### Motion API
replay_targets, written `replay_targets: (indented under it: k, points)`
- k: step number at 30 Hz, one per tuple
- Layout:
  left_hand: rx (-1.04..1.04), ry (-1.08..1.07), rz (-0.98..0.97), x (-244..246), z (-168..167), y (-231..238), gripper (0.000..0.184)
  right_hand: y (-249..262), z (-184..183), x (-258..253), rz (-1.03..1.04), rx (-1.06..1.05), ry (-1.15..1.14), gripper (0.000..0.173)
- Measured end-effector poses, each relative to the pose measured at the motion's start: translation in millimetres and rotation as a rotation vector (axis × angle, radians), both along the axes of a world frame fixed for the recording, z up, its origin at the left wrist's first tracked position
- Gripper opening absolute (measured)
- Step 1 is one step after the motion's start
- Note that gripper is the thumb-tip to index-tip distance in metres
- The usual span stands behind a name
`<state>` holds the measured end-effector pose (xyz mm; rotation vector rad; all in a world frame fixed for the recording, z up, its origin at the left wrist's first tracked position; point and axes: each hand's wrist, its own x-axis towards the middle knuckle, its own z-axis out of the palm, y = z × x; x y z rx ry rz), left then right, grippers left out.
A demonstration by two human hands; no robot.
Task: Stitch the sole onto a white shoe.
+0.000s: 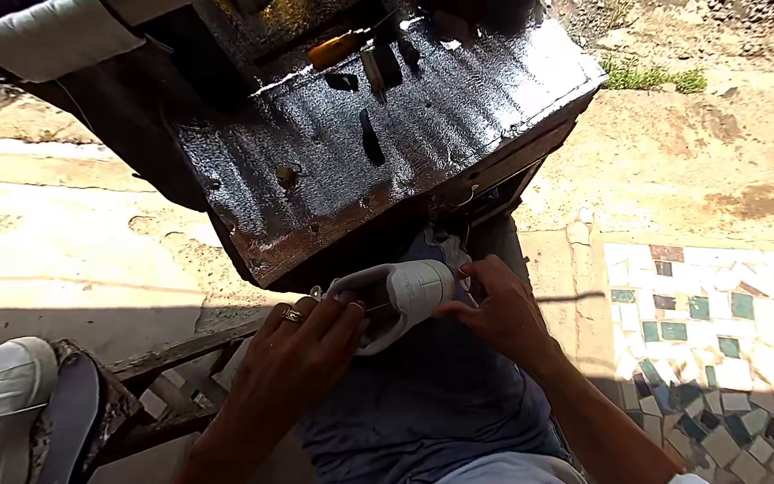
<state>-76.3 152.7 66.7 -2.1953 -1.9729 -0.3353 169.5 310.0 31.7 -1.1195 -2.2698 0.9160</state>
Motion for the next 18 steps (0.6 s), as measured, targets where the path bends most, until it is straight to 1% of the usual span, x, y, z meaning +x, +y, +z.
replay_targets:
  k: [2,4,10,14,16,17,18]
  points:
    - [0.055,0.006,-0.006,-2,-4,-12,0.038,-2,-1,-4,-0.022,0.048,-0.030,0.059]
    - [0.091,0.010,-0.009,-6,-9,-27,0.041,-3,0,-6,-0.013,0.042,-0.034,0.052]
    - [0.108,-0.057,-0.012,-1,-25,-68,0.040,1,8,-9,0.075,0.004,-0.092,0.042]
    - [0.090,-0.095,0.010,-7,-33,-84,0.041,2,11,-13,0.114,-0.020,-0.104,0.041]
    - [0.091,-0.141,0.020,-8,-32,-79,0.041,4,11,-11,0.128,-0.094,-0.063,0.039]
    - [0.090,-0.200,0.025,-8,-29,-72,0.040,7,10,-8,0.119,-0.201,0.011,0.036]
    - [0.081,-0.292,0.031,-8,-24,-65,0.038,10,8,-4,0.086,-0.356,0.130,0.032]
